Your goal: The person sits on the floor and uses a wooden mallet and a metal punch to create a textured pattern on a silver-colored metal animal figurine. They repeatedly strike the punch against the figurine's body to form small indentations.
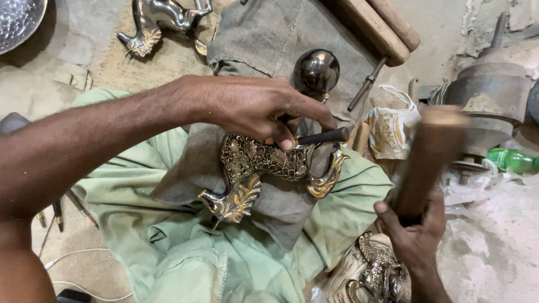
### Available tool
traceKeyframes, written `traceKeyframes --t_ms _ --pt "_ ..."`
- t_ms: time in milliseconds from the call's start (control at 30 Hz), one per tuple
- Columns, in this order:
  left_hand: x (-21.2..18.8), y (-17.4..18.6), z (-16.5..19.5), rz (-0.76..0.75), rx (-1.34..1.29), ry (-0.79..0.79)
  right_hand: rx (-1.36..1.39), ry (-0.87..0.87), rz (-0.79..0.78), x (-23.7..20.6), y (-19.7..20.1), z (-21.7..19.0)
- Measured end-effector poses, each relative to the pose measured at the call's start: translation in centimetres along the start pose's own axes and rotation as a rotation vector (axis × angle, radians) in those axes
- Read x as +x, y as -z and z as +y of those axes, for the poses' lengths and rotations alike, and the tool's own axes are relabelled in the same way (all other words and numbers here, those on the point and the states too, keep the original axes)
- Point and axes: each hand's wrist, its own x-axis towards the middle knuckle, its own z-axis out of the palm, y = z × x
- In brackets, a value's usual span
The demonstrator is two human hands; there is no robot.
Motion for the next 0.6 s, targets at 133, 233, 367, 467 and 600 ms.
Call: traceKeyframes --t_ms 133,233,367,467,600 --pt "-0.07 0.18 0.23 -0.033 0.041 0.101 -0.013 -0.055 -0.03 0.01 -0.2 -0.11" --pt "0.01 0.42 0.45 -0.058 0.068 0.147 0.185 -0.02 -0.017 -0.2 -0.32 -0.04" --pt "0.1 0.43 0.55 -0.034 0.015 0.059 -0.27 0.022 -0.045 -0.25 -0.2 -0.01" --pt "0.09 0.43 0.54 -0.035 0.008 0.039 0.355 -0.058 0.011 -0.2 -0.18 -0.09" --pt "0.04 0.5 0.59 -0.055 0.054 0.108 -0.142 0.09 -0.036 -0.1 -0.34 -0.25"
